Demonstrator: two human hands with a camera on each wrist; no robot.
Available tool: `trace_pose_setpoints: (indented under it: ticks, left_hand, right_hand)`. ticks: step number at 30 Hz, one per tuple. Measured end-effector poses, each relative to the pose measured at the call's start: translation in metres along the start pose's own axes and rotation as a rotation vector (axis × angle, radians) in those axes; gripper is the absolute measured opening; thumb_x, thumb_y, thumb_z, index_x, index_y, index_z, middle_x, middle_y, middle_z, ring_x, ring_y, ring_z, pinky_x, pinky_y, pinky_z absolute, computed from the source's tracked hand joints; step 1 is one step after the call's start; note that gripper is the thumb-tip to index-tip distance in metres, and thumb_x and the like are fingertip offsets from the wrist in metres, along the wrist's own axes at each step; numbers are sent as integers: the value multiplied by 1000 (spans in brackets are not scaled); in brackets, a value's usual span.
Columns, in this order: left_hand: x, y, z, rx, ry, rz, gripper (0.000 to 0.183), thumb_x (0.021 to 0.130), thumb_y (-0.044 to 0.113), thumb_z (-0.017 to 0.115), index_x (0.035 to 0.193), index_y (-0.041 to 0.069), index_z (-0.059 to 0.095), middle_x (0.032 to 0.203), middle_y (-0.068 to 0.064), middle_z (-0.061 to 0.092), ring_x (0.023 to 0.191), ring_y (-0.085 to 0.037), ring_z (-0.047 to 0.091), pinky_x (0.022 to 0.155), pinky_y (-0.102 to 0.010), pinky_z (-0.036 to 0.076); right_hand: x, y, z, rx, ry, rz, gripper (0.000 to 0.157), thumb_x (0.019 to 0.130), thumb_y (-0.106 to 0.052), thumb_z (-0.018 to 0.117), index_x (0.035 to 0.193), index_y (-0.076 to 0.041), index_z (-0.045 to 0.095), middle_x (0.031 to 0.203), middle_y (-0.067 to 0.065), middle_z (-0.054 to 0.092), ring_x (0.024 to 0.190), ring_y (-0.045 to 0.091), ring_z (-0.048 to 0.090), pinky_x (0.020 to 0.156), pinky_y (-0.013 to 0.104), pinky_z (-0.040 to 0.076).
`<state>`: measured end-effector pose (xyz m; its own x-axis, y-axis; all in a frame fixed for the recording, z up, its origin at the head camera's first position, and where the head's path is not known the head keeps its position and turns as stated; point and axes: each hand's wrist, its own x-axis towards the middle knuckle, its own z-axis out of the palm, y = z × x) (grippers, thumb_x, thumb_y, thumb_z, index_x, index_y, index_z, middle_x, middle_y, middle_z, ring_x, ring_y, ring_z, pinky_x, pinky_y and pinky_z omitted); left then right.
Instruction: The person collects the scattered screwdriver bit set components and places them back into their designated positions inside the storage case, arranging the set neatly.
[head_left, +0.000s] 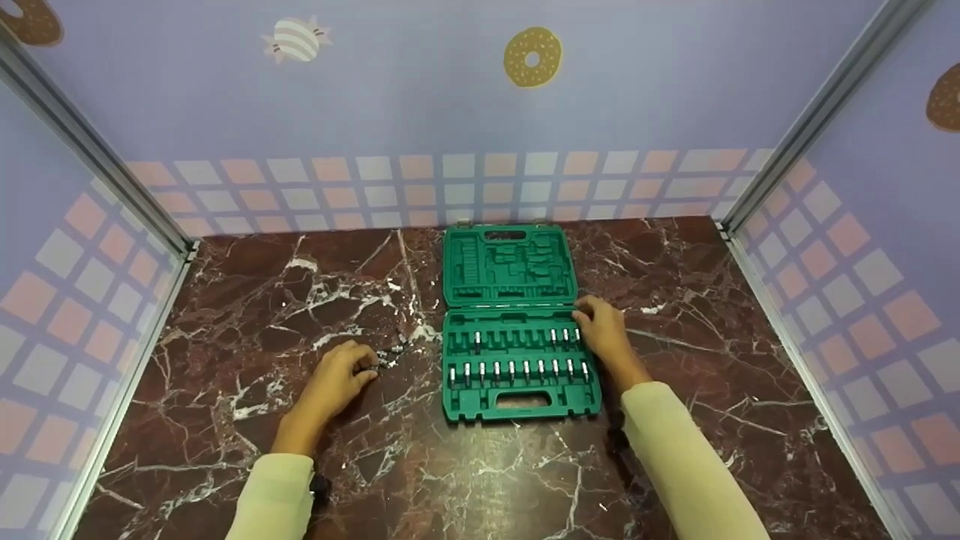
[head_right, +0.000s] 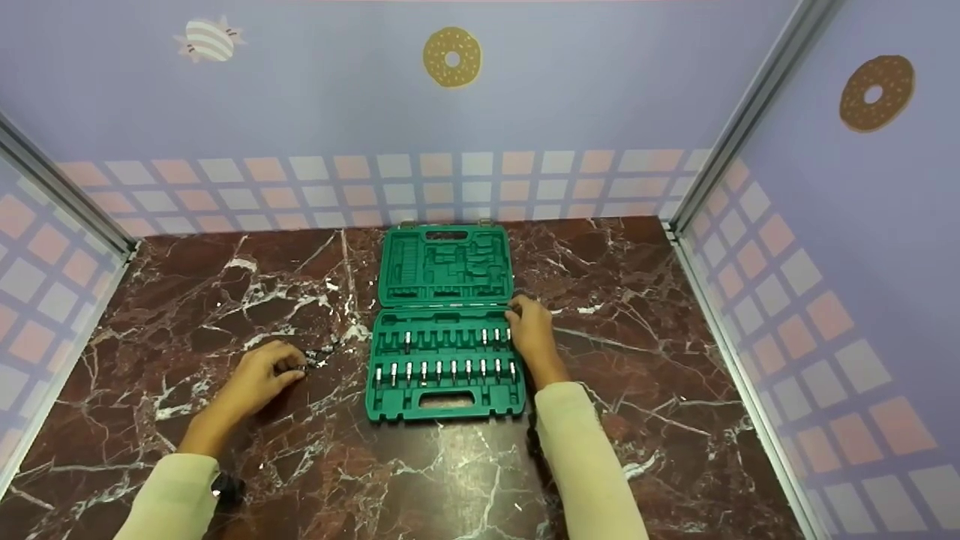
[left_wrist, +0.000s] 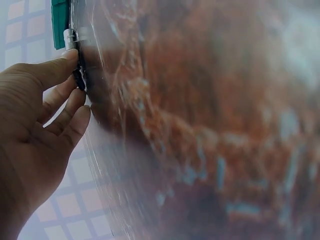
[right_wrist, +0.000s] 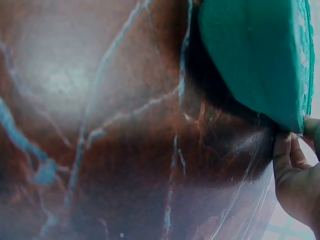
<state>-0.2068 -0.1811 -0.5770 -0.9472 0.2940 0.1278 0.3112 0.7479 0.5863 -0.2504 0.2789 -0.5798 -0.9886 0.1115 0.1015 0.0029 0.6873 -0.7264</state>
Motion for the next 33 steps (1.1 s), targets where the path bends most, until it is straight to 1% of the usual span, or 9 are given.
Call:
trace_pose_setpoints:
  ticks: [5,10,14,18,22,27,33]
  left_hand:
    - [2,6,0,-52,46,6,17,83,0,82,91,7,69,87,-7,65,80,-21,64,74,-38,56]
    - [5,20,-3,-130,62,-16,17,84,-2,81,93,5,68,88,-8,70,79,-21,67,74,-40,59]
    - [9,34,-7,-195,63,-36,16,84,-1,80,93,5,69,88,-8,73,77,-19,68,72,-33,58]
    - [14,46,-9,-290,61,-43,16,85,0,80,95,5,69,89,-8,74,78,-19,68,71,-26,55]
    - [20,58,-9,-377,55,-44,16,85,-1,79,96,5,70,92,-9,74,80,-19,68,73,-24,55]
    - [30,74,-6,-412,51,-36,17,84,-1,79,99,5,72,92,-9,74,81,-18,68,75,-27,56]
    - [43,94,0,-400,58,15,16,84,0,80,98,7,75,90,-6,75,81,-17,67,76,-30,56]
  right_hand:
    - [0,0,0,-12,-6,6,20,101,-9,65,117,2,70,107,24,73,101,39,68,89,55,54]
    - [1,1,-1,-27,-23,12,21,102,-10,64,119,2,69,109,24,72,103,40,68,90,55,54]
    - [2,1,-1,-39,-12,-3,19,102,-9,64,117,3,68,109,25,72,103,40,68,90,56,54]
    - [3,1,0,-39,-4,-13,17,101,-8,65,114,3,69,107,25,72,102,41,68,90,56,53]
    - [3,1,0,-34,-7,-15,17,101,-7,65,113,3,69,107,24,72,101,40,68,89,57,53]
    - [2,0,0,-32,-17,-3,17,101,-8,65,114,3,68,107,24,72,100,40,68,89,56,54]
    - [2,0,0,-32,-14,3,18,101,-9,64,114,3,68,107,24,72,102,40,68,89,56,54]
